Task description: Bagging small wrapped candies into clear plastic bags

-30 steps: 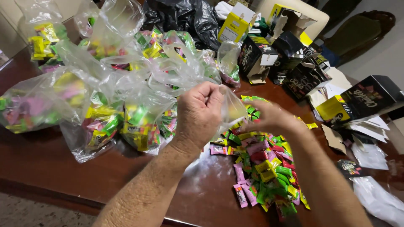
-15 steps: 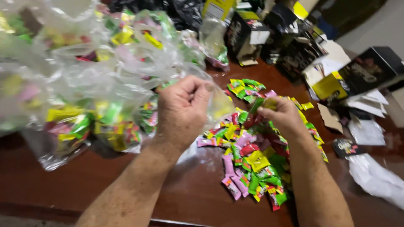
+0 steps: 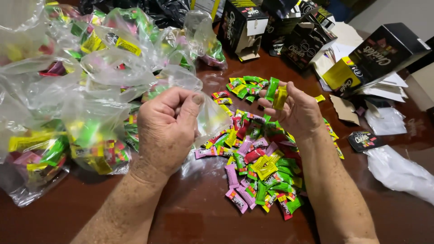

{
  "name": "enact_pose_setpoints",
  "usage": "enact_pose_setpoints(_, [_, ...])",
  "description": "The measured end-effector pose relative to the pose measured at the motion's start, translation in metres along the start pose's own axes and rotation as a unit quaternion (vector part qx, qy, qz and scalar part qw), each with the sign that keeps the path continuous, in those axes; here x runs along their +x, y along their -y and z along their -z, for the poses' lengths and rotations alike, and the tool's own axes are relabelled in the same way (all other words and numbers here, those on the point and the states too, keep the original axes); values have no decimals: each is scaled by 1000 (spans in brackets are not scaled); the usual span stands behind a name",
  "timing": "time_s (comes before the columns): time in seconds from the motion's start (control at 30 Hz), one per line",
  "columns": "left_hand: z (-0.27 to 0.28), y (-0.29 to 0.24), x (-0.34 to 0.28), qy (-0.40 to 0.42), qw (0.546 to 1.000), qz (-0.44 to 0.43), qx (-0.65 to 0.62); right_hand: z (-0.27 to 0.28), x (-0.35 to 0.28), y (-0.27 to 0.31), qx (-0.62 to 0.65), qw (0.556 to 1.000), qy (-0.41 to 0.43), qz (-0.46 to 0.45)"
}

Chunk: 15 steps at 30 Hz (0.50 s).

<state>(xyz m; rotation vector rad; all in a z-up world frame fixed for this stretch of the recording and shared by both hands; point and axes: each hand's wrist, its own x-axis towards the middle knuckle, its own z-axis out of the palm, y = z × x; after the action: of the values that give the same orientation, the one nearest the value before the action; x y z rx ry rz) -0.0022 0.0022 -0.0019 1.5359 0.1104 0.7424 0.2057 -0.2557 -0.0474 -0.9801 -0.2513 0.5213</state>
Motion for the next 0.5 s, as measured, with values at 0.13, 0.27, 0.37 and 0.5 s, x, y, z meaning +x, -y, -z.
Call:
enact_pose_setpoints(0.13, [-1,3,2,-3,1000,3,-7,-20,-8,-5,-58,998,5,22])
enact_pose_setpoints(0.27, [-3,18,4,-7,1000,15,-19,-67,-28,-9,-105,991,17,86])
enact_pose_setpoints(0.37, [-5,18,4,-14,1000,10,5,-127,-57,3,-190,965,135,120])
enact_pose_setpoints(0.5, [-4,15,4,-22,999,-9,32,-181,-58,5,-556,802,198,89])
